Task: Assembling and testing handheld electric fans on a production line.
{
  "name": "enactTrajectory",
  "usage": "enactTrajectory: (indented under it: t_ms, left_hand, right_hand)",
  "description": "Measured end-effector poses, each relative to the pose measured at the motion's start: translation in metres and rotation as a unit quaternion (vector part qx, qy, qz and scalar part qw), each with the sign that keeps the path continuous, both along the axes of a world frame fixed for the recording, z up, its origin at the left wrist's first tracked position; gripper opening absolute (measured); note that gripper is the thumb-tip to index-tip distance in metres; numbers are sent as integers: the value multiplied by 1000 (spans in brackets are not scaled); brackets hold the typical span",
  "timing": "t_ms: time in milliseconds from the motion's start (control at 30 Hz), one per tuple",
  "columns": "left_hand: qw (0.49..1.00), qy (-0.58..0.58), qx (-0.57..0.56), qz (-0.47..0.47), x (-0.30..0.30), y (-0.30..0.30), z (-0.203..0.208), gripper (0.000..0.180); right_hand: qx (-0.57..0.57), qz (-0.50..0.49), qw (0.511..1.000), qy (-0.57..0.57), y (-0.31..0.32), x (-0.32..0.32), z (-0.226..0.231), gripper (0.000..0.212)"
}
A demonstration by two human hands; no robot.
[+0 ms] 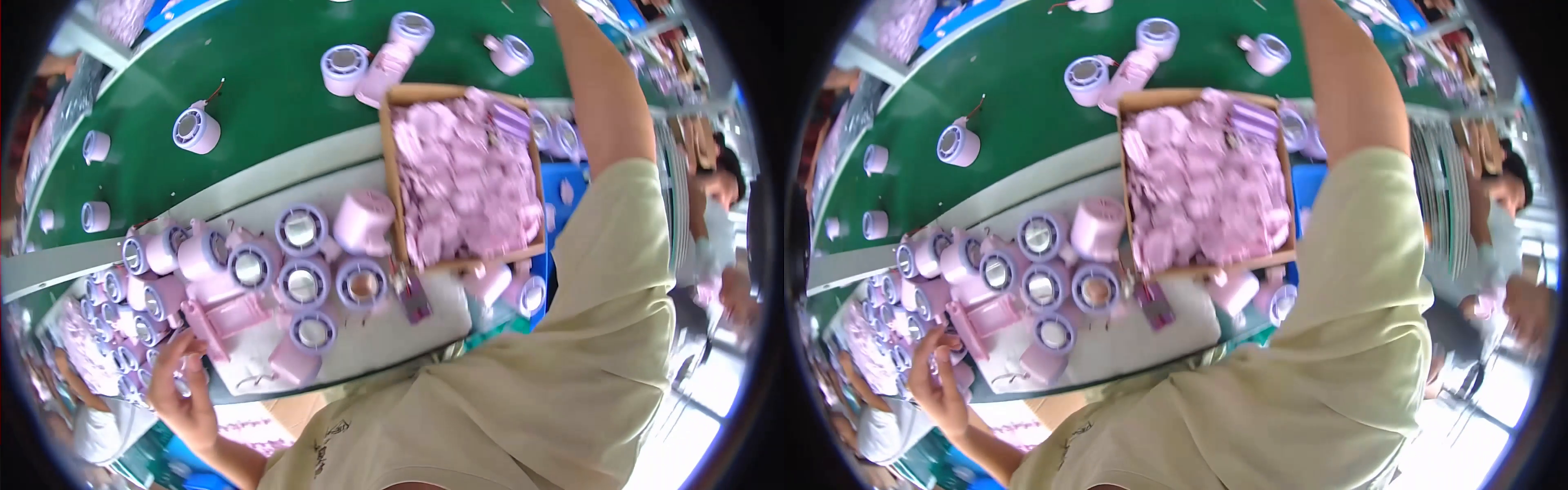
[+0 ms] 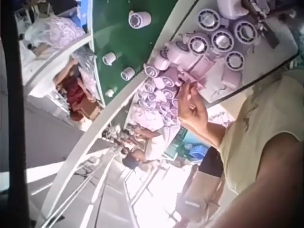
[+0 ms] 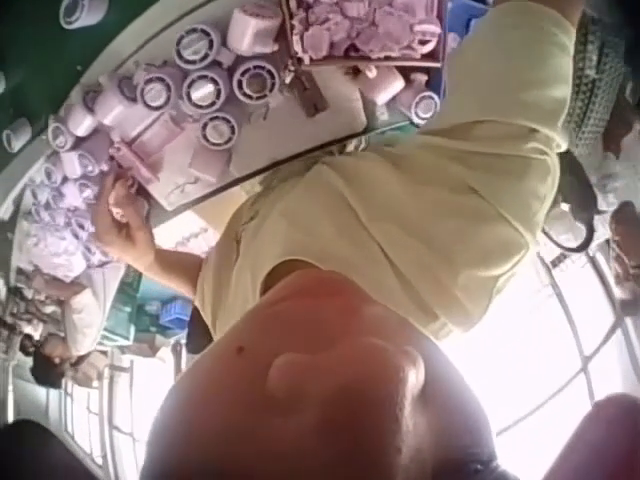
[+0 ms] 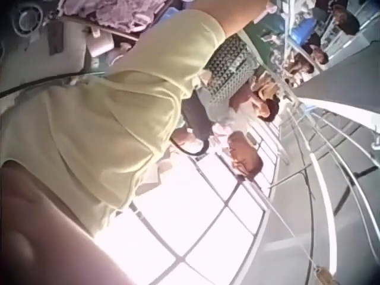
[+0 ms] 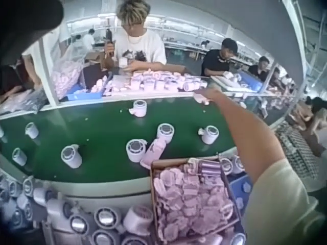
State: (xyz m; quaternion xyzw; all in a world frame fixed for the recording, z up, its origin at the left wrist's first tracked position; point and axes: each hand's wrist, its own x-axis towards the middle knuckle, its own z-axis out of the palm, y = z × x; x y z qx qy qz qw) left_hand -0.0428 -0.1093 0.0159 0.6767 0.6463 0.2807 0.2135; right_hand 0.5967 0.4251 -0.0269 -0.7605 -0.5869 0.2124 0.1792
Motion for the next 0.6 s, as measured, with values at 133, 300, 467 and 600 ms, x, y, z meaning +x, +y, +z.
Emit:
enactTrajectory:
  t_ms: [133,300,467,600]
  left_hand:
    - [993,-102,41,-34,31,-38,2,22]
    - [982,-134,85,-105,62,-77,-9,21]
    - [972,-20,137,-191,64,-84,-34,19]
    - [972,-40,96,-210,66,-104,-42,19]
  right_hand:
    - [344,-122,931,3,-117,-182,72,96]
    - [422,178,805,377,-359,-348,110,83]
    - [282,298,886,217,-588,-323,89,63]
    - [276,151,937,152,-654,-261,52,55]
